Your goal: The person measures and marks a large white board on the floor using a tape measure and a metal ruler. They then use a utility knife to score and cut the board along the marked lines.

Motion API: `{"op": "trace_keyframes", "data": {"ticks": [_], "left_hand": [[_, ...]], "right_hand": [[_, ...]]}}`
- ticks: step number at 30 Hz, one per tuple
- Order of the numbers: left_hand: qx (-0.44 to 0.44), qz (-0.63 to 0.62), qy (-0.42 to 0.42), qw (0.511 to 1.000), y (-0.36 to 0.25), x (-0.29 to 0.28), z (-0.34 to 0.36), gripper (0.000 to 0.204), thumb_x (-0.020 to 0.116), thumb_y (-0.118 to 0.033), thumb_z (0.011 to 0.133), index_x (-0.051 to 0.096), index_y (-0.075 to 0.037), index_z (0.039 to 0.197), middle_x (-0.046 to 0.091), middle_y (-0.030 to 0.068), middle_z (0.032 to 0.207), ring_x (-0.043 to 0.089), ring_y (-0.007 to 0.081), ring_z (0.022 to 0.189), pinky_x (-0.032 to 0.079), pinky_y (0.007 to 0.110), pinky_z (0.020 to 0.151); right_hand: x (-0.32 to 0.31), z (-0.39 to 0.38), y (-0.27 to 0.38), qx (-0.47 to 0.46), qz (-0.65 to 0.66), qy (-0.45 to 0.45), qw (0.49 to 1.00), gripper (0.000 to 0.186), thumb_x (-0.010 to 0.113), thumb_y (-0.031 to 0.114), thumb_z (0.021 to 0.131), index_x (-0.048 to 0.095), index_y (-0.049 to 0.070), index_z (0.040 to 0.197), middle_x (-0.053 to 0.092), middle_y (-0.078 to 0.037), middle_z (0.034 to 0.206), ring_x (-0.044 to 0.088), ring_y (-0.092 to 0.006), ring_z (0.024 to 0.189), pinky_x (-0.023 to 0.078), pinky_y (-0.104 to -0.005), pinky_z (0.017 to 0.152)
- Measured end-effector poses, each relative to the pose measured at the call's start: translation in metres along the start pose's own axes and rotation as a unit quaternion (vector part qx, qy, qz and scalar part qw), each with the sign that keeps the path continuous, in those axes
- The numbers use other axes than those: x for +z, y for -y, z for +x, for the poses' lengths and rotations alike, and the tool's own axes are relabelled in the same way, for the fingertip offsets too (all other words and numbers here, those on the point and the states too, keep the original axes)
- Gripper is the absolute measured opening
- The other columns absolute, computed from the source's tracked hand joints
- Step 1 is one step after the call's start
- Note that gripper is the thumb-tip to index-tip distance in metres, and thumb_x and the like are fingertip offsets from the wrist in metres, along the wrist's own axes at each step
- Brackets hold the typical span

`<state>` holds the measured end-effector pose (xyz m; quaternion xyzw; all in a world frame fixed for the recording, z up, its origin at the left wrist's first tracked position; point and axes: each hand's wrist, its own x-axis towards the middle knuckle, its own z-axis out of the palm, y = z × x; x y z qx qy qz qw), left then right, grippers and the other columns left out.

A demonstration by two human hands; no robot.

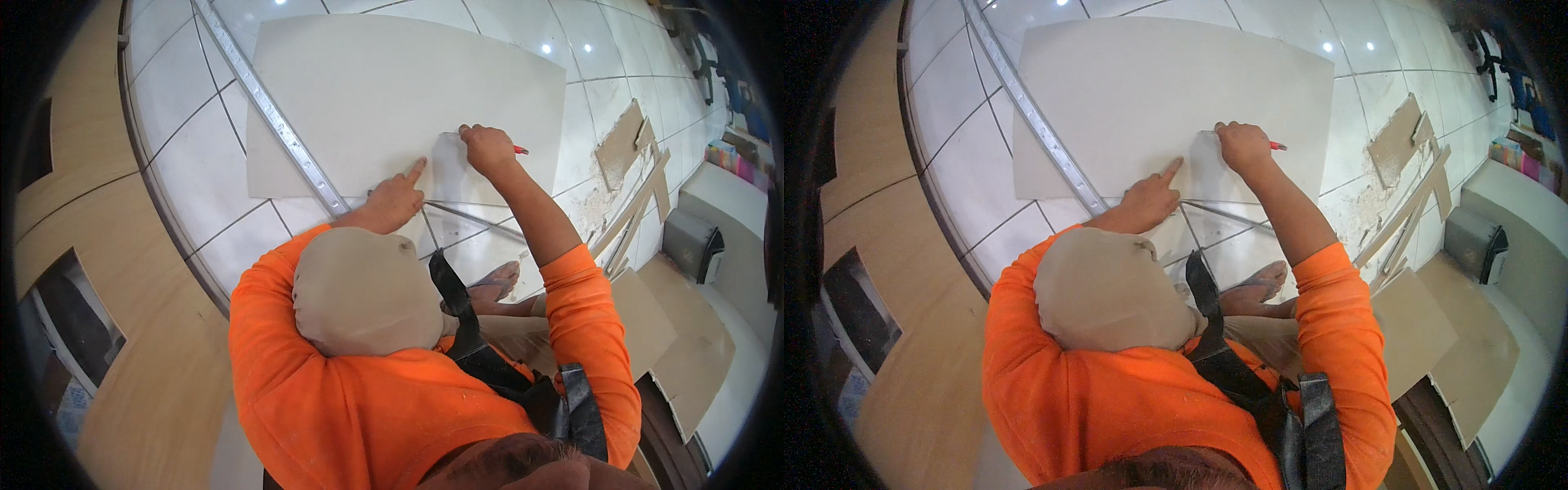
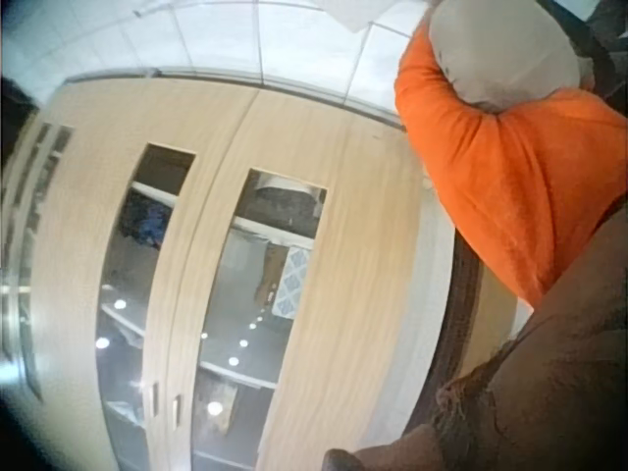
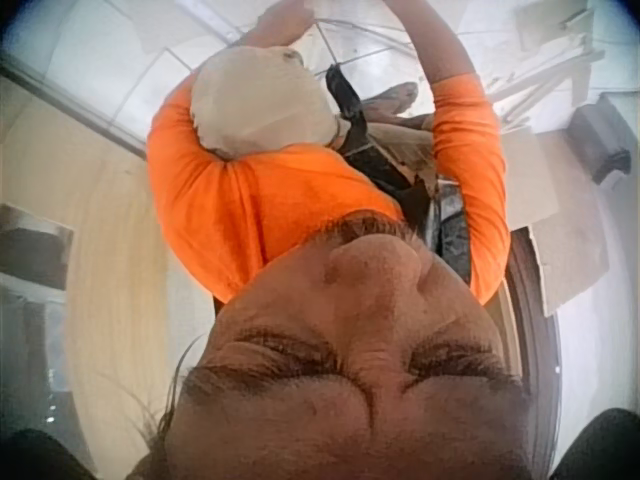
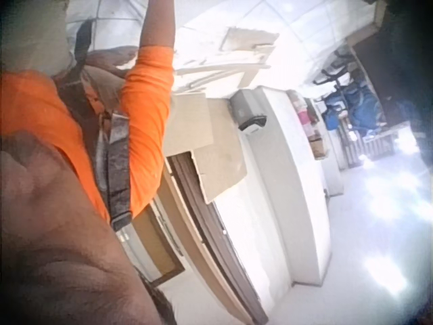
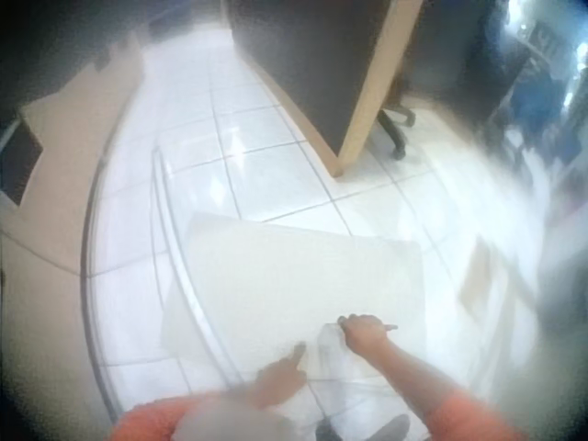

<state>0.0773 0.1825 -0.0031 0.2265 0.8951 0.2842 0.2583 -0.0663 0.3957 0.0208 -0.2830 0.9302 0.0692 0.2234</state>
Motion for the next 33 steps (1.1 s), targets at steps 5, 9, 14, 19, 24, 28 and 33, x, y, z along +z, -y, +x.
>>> {"op": "trace_keyframes", "data": {"ticks": [5,9,14,19,24,28,33], "left_hand": [[-0.039,0.026,0.070,0.996,0.008,-0.009,0.004,0.032,0.062,-0.025,0.094,0.073,0.003,0.084,0.017,0.0397,0.161,0.071,0.0408,0.089,0.059,0.050,0.086],[-0.031,0.044,0.087,0.995,0.010,-0.002,0.006,0.028,0.061,-0.021,0.095,0.076,0.003,0.091,0.007,0.0410,0.162,0.073,0.0396,0.085,0.061,0.046,0.082],[-0.025,0.050,0.082,0.995,0.009,-0.003,0.007,0.025,0.061,-0.017,0.093,0.075,0.003,0.085,0.010,0.0427,0.161,0.073,0.0391,0.082,0.061,0.046,0.080],[-0.012,0.063,0.048,0.997,0.011,0.002,0.004,0.022,0.061,-0.014,0.089,0.075,0.002,0.082,0.016,0.0447,0.158,0.073,0.0382,0.079,0.061,0.046,0.079],[-0.006,0.061,0.054,0.997,0.008,-0.002,0.007,0.022,0.061,-0.015,0.088,0.075,0.001,0.081,0.017,0.0450,0.158,0.073,0.0382,0.079,0.060,0.046,0.079],[-0.027,0.025,0.076,0.996,0.012,-0.002,0.008,0.028,0.059,-0.022,0.093,0.075,0.000,0.088,0.010,0.0423,0.161,0.072,0.0417,0.086,0.058,0.048,0.087],[-0.034,0.015,0.076,0.996,0.011,-0.004,0.004,0.027,0.059,-0.023,0.093,0.075,-0.002,0.089,0.009,0.0384,0.163,0.072,0.0415,0.088,0.056,0.049,0.089]], "right_hand": [[0.002,0.003,-0.004,-0.001,0.015,0.019,1.000,0.024,0.052,0.011,0.094,0.068,0.009,0.112,0.072,-0.014,0.099,0.073,-0.0323,0.090,0.059,-0.0460,0.075],[0.000,0.002,-0.003,-0.003,0.022,0.013,1.000,0.025,0.052,0.010,0.094,0.068,0.010,0.113,0.072,-0.015,0.100,0.073,-0.0329,0.091,0.059,-0.0467,0.076],[0.001,0.000,-0.002,0.010,0.030,0.016,0.999,0.024,0.052,0.009,0.093,0.068,0.009,0.111,0.072,-0.015,0.101,0.073,-0.0333,0.092,0.059,-0.0469,0.077],[0.002,-0.001,0.001,0.013,0.035,0.007,0.999,0.024,0.052,0.008,0.093,0.068,0.009,0.111,0.072,-0.014,0.100,0.073,-0.0332,0.089,0.059,-0.0461,0.075],[0.009,0.001,-0.004,0.015,0.036,0.002,0.999,0.024,0.053,0.008,0.092,0.069,0.008,0.110,0.073,-0.014,0.098,0.073,-0.0333,0.088,0.059,-0.0458,0.075],[0.008,0.000,-0.003,0.015,0.042,-0.003,0.999,0.023,0.057,0.009,0.090,0.070,0.007,0.109,0.074,-0.016,0.095,0.074,-0.0332,0.088,0.060,-0.0459,0.075],[0.006,0.000,-0.004,0.014,0.027,0.019,0.999,0.029,0.051,0.009,0.093,0.069,0.010,0.116,0.073,-0.014,0.102,0.073,-0.0333,0.090,0.059,-0.0452,0.076]]}}
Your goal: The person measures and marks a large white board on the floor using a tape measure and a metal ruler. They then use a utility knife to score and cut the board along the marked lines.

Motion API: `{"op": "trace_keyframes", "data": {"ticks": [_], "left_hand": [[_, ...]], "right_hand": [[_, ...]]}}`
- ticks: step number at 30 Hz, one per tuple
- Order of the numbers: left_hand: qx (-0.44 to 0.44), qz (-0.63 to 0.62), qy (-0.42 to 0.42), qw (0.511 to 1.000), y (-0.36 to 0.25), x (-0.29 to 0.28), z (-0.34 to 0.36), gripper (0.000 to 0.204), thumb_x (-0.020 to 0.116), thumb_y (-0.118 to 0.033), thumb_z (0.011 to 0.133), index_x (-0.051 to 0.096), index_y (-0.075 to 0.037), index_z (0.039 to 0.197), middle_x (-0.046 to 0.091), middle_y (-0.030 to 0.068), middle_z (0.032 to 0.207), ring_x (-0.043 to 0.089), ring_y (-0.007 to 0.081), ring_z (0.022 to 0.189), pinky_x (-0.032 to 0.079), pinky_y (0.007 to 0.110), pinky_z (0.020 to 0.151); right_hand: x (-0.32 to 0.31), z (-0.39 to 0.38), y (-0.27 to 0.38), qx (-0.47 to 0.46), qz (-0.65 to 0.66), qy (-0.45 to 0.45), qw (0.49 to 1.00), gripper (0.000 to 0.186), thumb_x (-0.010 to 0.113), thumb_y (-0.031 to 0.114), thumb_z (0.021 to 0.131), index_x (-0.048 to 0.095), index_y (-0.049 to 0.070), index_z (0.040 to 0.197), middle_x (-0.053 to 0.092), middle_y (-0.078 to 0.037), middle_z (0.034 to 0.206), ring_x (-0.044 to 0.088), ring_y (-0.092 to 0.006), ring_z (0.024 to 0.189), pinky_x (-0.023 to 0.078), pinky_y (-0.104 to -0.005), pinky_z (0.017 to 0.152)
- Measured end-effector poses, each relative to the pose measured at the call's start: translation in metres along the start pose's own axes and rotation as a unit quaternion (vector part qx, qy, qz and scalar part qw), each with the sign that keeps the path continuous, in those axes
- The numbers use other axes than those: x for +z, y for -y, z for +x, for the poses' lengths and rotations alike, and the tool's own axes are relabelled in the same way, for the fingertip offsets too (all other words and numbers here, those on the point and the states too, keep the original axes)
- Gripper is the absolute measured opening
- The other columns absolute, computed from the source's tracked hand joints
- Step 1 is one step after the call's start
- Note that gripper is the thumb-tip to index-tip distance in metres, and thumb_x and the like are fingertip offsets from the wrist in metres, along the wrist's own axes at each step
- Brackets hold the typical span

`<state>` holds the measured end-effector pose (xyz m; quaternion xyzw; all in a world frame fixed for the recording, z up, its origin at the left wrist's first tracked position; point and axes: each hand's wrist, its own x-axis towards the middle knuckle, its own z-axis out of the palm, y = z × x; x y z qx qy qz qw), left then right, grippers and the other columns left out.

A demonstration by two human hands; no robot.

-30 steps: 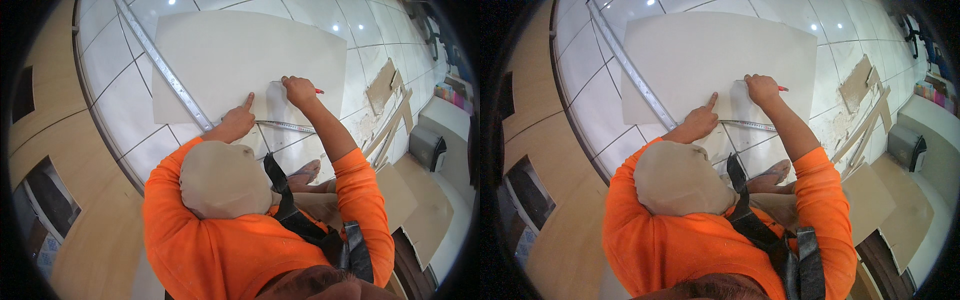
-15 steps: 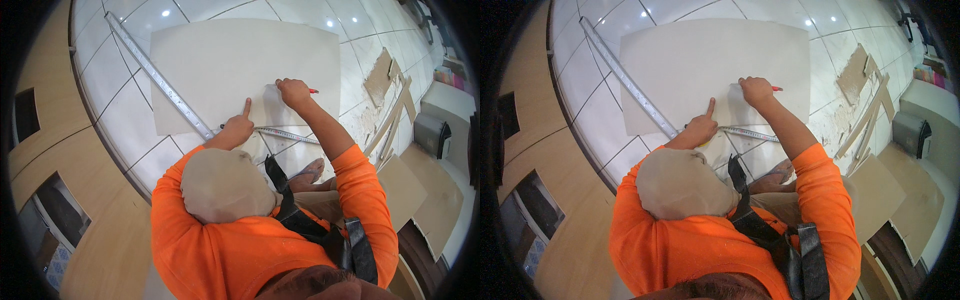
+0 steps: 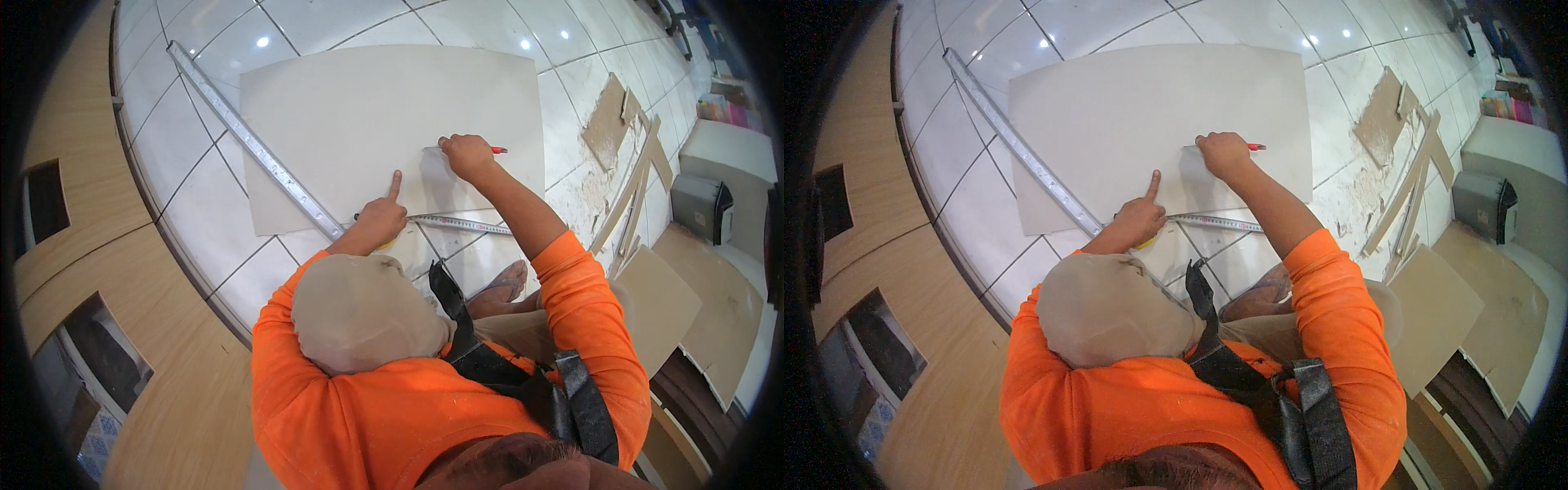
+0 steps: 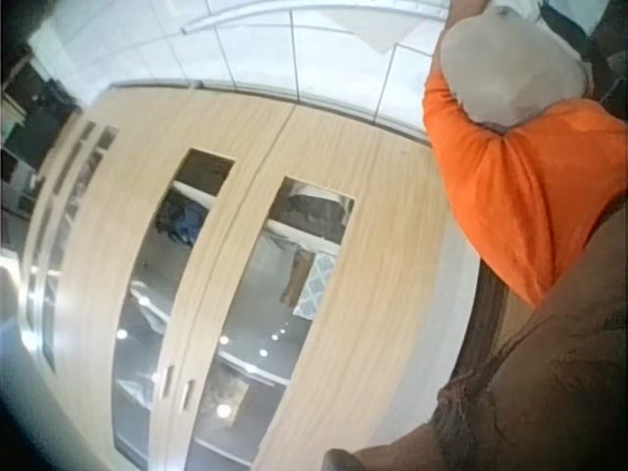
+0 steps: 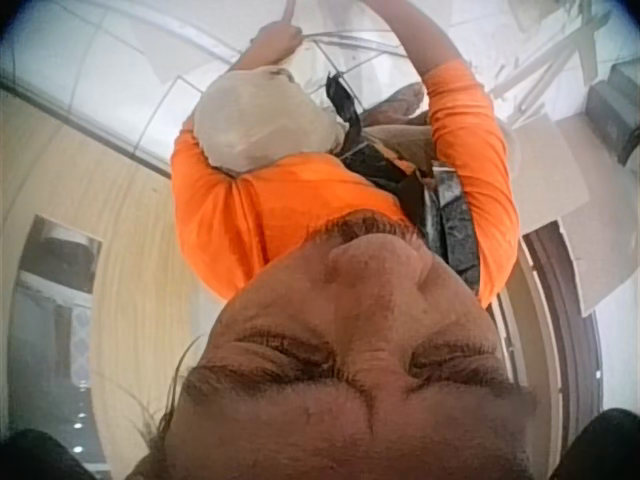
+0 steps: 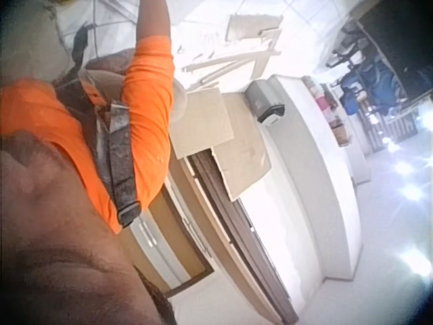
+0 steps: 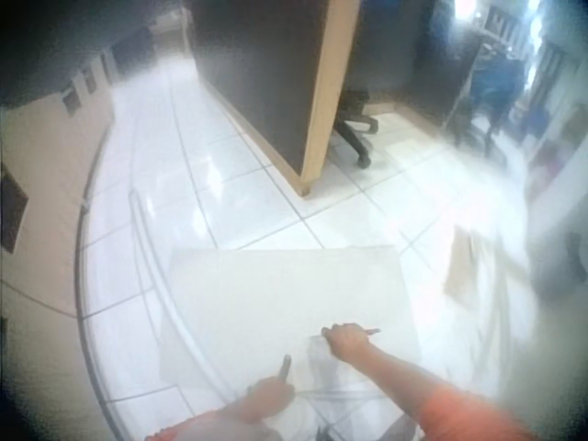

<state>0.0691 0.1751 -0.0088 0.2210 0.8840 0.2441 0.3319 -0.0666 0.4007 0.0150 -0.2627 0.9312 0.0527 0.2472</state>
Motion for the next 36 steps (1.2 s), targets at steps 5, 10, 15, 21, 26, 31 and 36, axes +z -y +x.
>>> {"op": "trace_keyframes", "data": {"ticks": [5,10,15,21,26,31,36], "left_hand": [[0.000,-0.010,-0.013,1.000,0.000,-0.001,-0.002,0.029,0.060,-0.026,0.095,0.075,-0.002,0.089,0.010,0.0342,0.165,0.071,0.0406,0.091,0.055,0.049,0.091],[0.013,-0.019,-0.013,1.000,0.002,-0.005,-0.008,0.031,0.060,-0.029,0.096,0.075,-0.002,0.091,0.013,0.0315,0.166,0.071,0.0405,0.092,0.055,0.049,0.090],[0.038,-0.022,0.008,0.999,0.007,-0.005,-0.026,0.031,0.059,-0.030,0.099,0.074,-0.003,0.094,0.030,0.0171,0.165,0.070,0.0370,0.096,0.055,0.048,0.090],[0.032,-0.110,-0.039,0.993,0.013,0.005,-0.055,0.030,0.057,-0.030,0.102,0.072,-0.004,0.099,0.065,0.0125,0.118,0.066,0.0326,0.102,0.054,0.044,0.089],[-0.106,-0.270,-0.316,0.903,0.031,0.035,-0.085,0.032,0.058,-0.031,0.102,0.074,-0.003,0.099,0.066,0.0113,0.114,0.065,0.0317,0.104,0.053,0.041,0.091],[-0.312,-0.282,-0.591,0.688,0.068,0.075,-0.096,0.038,0.057,-0.034,0.104,0.074,0.000,0.103,0.065,0.0155,0.118,0.063,0.0309,0.110,0.051,0.039,0.094],[-0.375,-0.403,-0.575,0.605,0.105,0.066,-0.119,0.045,0.054,-0.036,0.106,0.072,0.004,0.106,0.066,0.0162,0.116,0.064,0.0266,0.105,0.052,0.037,0.091]], "right_hand": [[0.002,0.003,-0.007,-0.012,-0.005,0.003,1.000,0.025,0.054,0.014,0.096,0.068,0.010,0.116,0.072,-0.014,0.102,0.072,-0.0339,0.093,0.058,-0.0457,0.078],[0.016,-0.006,-0.023,0.009,0.106,-0.054,0.993,0.025,0.060,0.023,0.098,0.068,0.009,0.116,0.072,-0.015,0.107,0.070,-0.0365,0.098,0.055,-0.0477,0.083],[0.033,-0.030,-0.077,0.173,0.172,-0.132,0.961,0.021,0.059,0.021,0.095,0.072,0.009,0.105,0.071,-0.018,0.107,0.069,-0.0395,0.101,0.054,-0.0496,0.087],[0.100,-0.082,-0.209,0.353,0.207,-0.178,0.895,0.029,0.061,0.031,0.095,0.073,0.006,0.103,0.073,-0.024,0.096,0.070,-0.0438,0.092,0.054,-0.0509,0.080],[0.117,-0.101,-0.227,0.405,0.252,-0.108,0.872,0.061,0.075,0.058,0.083,0.070,-0.001,0.097,0.074,-0.019,0.088,0.072,-0.0355,0.078,0.057,-0.0459,0.068],[0.098,-0.097,-0.205,0.420,0.302,-0.024,0.855,0.074,0.082,0.070,0.069,0.067,0.000,0.090,0.069,-0.013,0.078,0.069,-0.0249,0.068,0.055,-0.0389,0.056],[0.112,-0.094,-0.199,0.432,0.252,-0.052,0.864,0.078,0.082,0.072,0.068,0.066,0.000,0.093,0.069,-0.013,0.080,0.069,-0.0269,0.066,0.056,-0.0412,0.060]]}}
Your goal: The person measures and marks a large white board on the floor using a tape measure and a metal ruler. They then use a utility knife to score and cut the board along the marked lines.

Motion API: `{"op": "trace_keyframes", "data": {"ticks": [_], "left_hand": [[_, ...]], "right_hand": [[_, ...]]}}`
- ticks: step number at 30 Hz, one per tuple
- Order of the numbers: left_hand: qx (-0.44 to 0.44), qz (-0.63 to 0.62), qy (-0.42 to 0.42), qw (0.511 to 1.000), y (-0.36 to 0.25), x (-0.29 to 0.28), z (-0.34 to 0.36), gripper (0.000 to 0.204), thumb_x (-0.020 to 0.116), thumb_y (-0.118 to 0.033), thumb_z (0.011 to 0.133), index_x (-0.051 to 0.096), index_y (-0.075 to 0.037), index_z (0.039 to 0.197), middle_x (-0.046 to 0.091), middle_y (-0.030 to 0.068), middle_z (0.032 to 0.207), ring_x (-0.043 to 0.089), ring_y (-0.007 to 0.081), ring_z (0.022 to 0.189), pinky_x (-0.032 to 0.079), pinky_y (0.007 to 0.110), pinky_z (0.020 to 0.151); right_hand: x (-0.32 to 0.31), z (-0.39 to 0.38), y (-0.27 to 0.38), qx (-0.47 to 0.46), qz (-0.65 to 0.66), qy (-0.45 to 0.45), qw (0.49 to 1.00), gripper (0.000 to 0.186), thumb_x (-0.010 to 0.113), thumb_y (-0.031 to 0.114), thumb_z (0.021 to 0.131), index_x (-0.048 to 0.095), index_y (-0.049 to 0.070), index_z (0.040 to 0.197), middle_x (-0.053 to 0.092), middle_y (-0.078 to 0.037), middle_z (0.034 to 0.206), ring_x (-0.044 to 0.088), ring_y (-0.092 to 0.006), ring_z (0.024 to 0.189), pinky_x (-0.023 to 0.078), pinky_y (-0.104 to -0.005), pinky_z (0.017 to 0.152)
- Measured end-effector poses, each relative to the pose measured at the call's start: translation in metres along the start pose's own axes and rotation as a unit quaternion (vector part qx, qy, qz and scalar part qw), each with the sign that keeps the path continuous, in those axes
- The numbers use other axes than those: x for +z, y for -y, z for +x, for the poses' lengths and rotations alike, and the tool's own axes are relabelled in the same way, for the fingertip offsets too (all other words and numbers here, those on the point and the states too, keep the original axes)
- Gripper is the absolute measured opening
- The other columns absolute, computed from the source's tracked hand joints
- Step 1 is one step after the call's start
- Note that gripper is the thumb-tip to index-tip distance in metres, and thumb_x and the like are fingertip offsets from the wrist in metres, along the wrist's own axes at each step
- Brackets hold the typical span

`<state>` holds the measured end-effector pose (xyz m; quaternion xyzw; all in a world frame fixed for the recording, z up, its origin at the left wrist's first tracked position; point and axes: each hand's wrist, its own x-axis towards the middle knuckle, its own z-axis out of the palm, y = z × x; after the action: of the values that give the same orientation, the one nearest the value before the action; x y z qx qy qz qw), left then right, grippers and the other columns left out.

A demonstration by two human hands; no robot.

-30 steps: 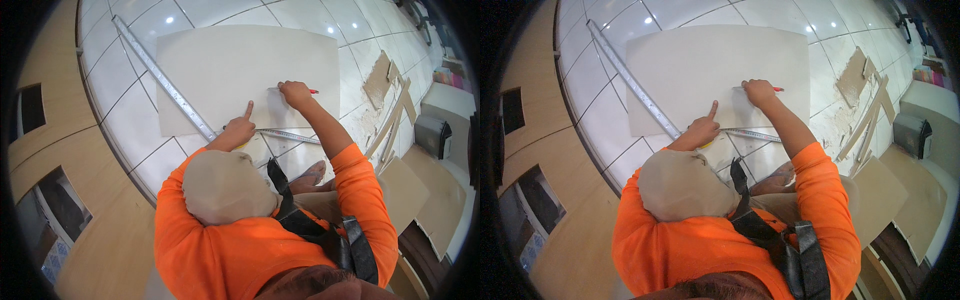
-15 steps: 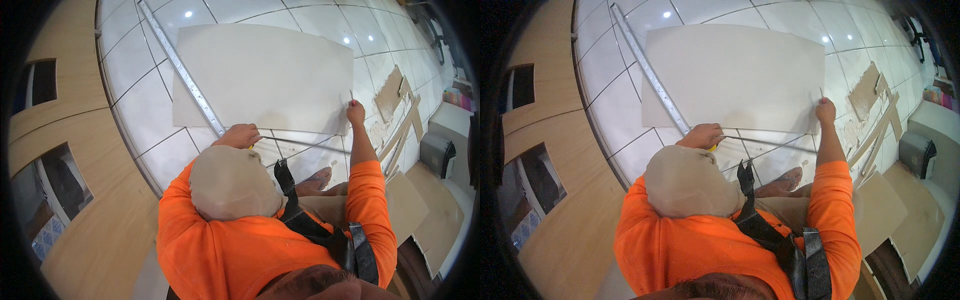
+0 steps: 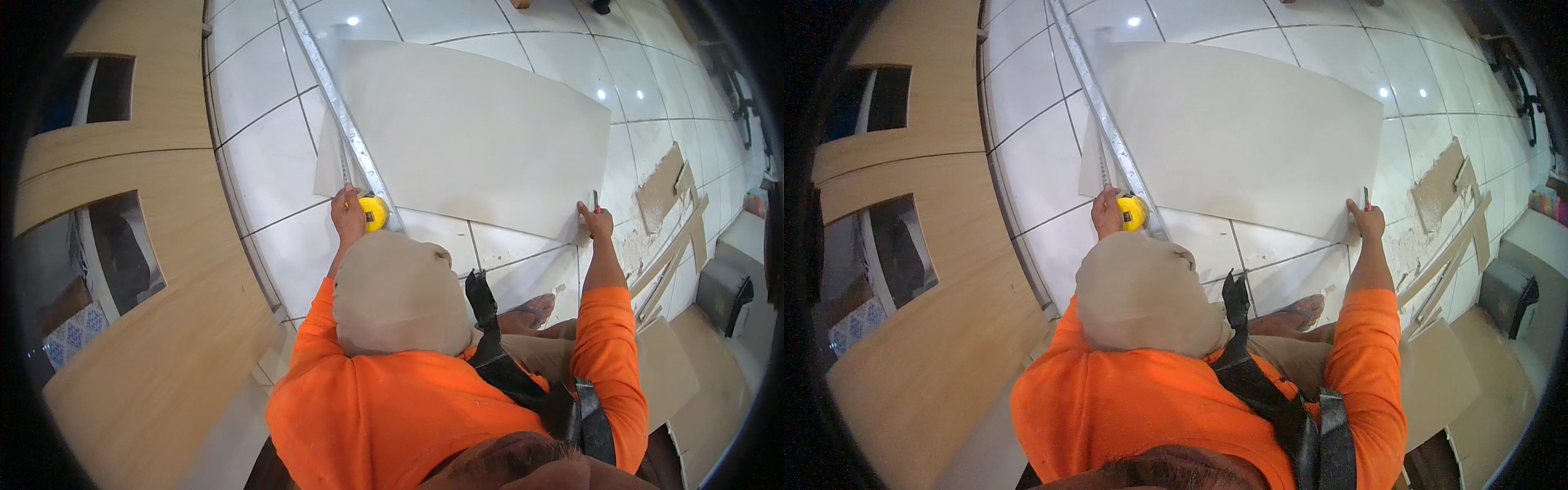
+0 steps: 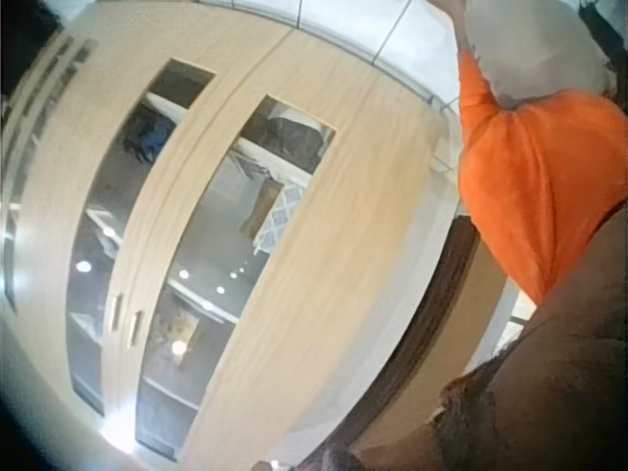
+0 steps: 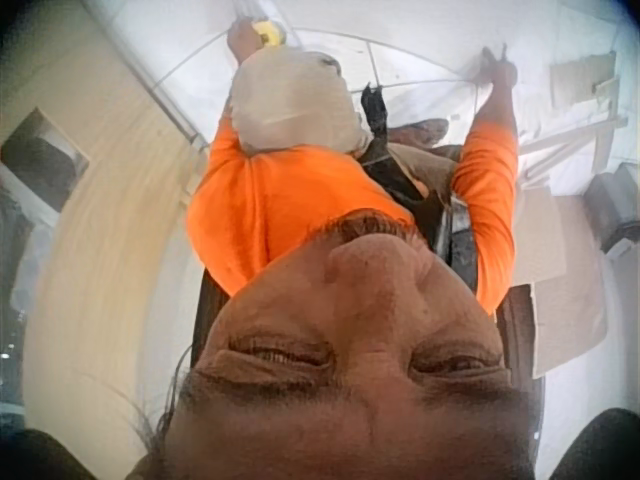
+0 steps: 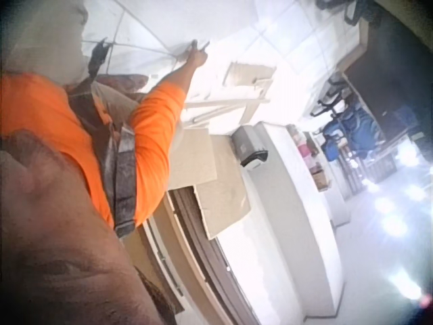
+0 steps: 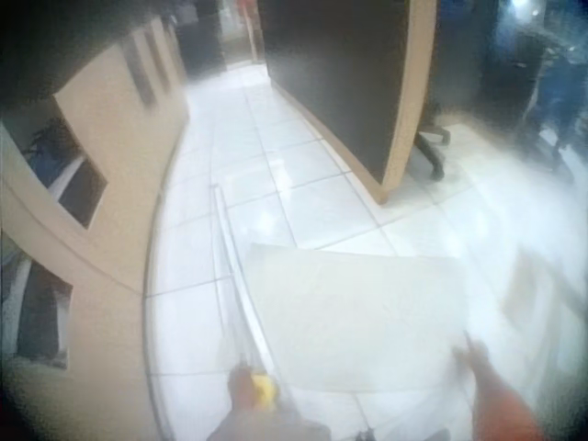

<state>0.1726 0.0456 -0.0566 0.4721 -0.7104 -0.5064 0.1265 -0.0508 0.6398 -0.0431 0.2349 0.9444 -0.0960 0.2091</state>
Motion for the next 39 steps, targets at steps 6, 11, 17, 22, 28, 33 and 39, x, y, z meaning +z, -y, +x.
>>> {"op": "trace_keyframes", "data": {"ticks": [6,11,17,22,28,33,39], "left_hand": [[-0.159,-0.248,0.091,0.951,-0.024,-0.001,0.006,0.045,0.054,-0.037,0.107,0.069,0.005,0.108,0.068,0.0088,0.097,0.063,0.0167,0.088,0.053,0.032,0.081],[-0.177,-0.129,0.130,0.967,-0.047,0.017,-0.019,0.046,0.060,-0.043,0.104,0.075,0.000,0.099,0.070,0.0065,0.088,0.064,0.0160,0.076,0.052,0.031,0.071],[-0.218,-0.092,0.200,0.951,-0.037,0.016,-0.020,0.049,0.065,-0.046,0.100,0.076,0.002,0.108,0.072,0.0081,0.090,0.066,0.0155,0.076,0.053,0.031,0.070],[-0.211,-0.092,0.177,0.957,-0.050,0.028,-0.030,0.050,0.064,-0.046,0.100,0.077,0.002,0.106,0.073,0.0094,0.088,0.066,0.0165,0.074,0.053,0.032,0.069],[-0.164,-0.084,0.173,0.968,-0.036,0.038,-0.022,0.051,0.063,-0.046,0.100,0.077,0.003,0.102,0.073,0.0126,0.084,0.066,0.0187,0.072,0.052,0.034,0.069],[-0.114,-0.075,0.065,0.988,-0.024,0.031,-0.002,0.050,0.061,-0.044,0.102,0.077,0.003,0.102,0.073,0.0135,0.088,0.066,0.0195,0.075,0.052,0.034,0.069],[-0.151,-0.181,0.070,0.969,-0.057,0.019,0.049,0.048,0.056,-0.042,0.106,0.074,0.003,0.110,0.072,0.0108,0.096,0.066,0.0187,0.082,0.054,0.033,0.074]], "right_hand": [[0.013,-0.005,-0.005,0.028,0.022,0.033,0.999,0.097,0.080,0.076,0.066,0.066,-0.008,0.111,0.072,-0.021,0.096,0.072,-0.0314,0.074,0.058,-0.0404,0.062],[0.020,-0.023,-0.010,0.023,0.021,-0.009,0.999,0.113,0.083,0.078,0.061,0.058,-0.010,0.126,0.070,-0.024,0.110,0.072,-0.0348,0.095,0.058,-0.0414,0.082],[0.017,-0.057,0.008,0.023,-0.036,-0.007,0.999,0.136,0.086,0.077,0.055,0.039,-0.011,0.147,0.058,-0.033,0.136,0.060,-0.0426,0.125,0.049,-0.0448,0.107],[0.020,-0.100,0.019,0.066,-0.046,0.053,0.995,0.152,0.084,0.081,0.054,0.020,-0.011,0.156,0.048,-0.029,0.150,0.047,-0.0433,0.141,0.040,-0.0440,0.117],[0.037,-0.131,0.019,0.079,0.017,0.051,0.995,0.150,0.090,0.072,0.053,0.020,-0.007,0.158,0.046,-0.037,0.146,0.049,-0.0462,0.136,0.045,-0.0472,0.113],[0.030,-0.151,0.051,0.077,0.027,0.055,0.995,0.148,0.090,0.071,0.055,0.018,-0.008,0.158,0.047,-0.037,0.146,0.048,-0.0466,0.138,0.044,-0.0457,0.113],[0.031,-0.159,0.087,0.029,0.012,0.055,0.998,0.149,0.086,0.075,0.058,0.016,-0.010,0.157,0.052,-0.037,0.142,0.054,-0.0461,0.133,0.047,-0.0455,0.110]]}}
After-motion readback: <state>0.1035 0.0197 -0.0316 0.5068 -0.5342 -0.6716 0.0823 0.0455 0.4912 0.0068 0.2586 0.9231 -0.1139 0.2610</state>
